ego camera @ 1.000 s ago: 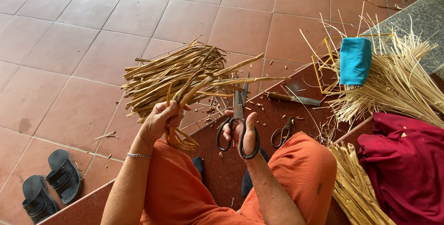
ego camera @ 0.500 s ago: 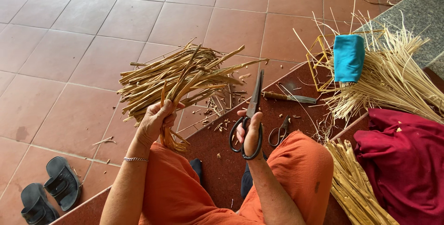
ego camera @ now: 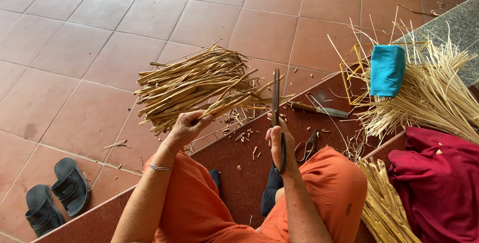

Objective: The person sits on a tiled floor and uses shears to trim the ends of bundles of dried palm leaves. They repeatedly pick up bundles, align them, cut the ends, and place the trimmed bundles aside.

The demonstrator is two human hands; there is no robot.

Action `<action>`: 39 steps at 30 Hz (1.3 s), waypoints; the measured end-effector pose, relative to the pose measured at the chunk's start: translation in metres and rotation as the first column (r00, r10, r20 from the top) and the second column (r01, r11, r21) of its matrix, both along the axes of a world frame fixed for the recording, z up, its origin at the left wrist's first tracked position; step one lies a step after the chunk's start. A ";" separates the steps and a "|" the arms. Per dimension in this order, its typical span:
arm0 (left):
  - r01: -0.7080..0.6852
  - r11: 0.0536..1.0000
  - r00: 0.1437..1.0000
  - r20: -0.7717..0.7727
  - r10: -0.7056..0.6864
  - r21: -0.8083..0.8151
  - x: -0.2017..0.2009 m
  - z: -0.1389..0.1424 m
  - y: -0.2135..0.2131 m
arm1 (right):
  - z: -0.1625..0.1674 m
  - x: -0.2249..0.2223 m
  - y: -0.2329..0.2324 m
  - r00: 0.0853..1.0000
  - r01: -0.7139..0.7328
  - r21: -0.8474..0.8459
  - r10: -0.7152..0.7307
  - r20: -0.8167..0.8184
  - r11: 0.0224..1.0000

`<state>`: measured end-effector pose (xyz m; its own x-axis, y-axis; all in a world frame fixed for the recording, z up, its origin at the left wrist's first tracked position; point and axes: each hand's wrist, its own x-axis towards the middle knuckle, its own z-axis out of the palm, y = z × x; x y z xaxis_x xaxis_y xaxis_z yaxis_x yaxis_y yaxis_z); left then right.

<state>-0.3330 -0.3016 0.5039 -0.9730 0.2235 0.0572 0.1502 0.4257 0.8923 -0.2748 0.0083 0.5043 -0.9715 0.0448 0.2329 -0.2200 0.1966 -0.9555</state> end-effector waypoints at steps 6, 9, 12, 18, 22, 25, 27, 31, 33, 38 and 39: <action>0.054 0.992 0.997 -0.045 -0.060 -0.117 0.006 0.011 0.006 | -0.015 -0.005 0.003 0.998 -0.008 0.180 -0.003 0.063 0.984; 0.070 0.989 0.995 -0.056 -0.078 -0.133 0.009 0.016 0.010 | -0.021 -0.005 0.005 0.998 -0.002 0.282 -0.015 0.057 0.959; 0.076 0.986 0.995 -0.060 -0.086 -0.149 0.012 0.020 0.013 | -0.025 -0.007 0.006 0.999 0.024 0.338 -0.032 0.018 0.941; 0.041 0.961 0.998 -0.038 -0.053 -0.272 0.014 0.022 0.019 | -0.026 -0.005 0.008 0.996 0.076 0.378 -0.053 -0.070 0.923; 0.044 0.965 0.992 -0.103 -0.072 -0.258 0.013 0.019 0.018 | -0.027 -0.001 0.003 0.997 0.079 0.313 -0.079 -0.013 0.947; 0.025 0.963 0.994 -0.097 -0.053 -0.267 0.013 0.014 0.014 | -0.029 -0.002 0.000 0.995 0.083 0.174 -0.091 0.040 0.981; -0.014 0.956 0.993 -0.118 -0.022 -0.294 0.010 0.008 0.013 | -0.032 -0.004 0.003 0.992 0.127 0.076 -0.127 0.000 0.989; -0.114 0.953 0.975 -0.217 0.053 -0.280 0.006 0.000 0.007 | -0.039 -0.009 0.011 0.983 0.160 -0.268 -0.128 0.130 0.950; -0.156 0.982 0.963 -0.235 0.128 -0.104 0.007 0.001 0.006 | -0.046 -0.012 0.015 0.963 0.176 -0.329 -0.093 0.254 0.928; -0.267 0.961 0.879 -0.390 0.274 0.071 0.009 0.013 0.003 | -0.069 -0.017 0.007 0.928 0.200 -0.314 -0.077 0.363 0.928; -0.308 0.949 0.867 -0.393 0.308 0.065 0.008 0.015 0.003 | -0.073 -0.020 0.004 0.925 0.197 -0.265 -0.089 0.370 0.944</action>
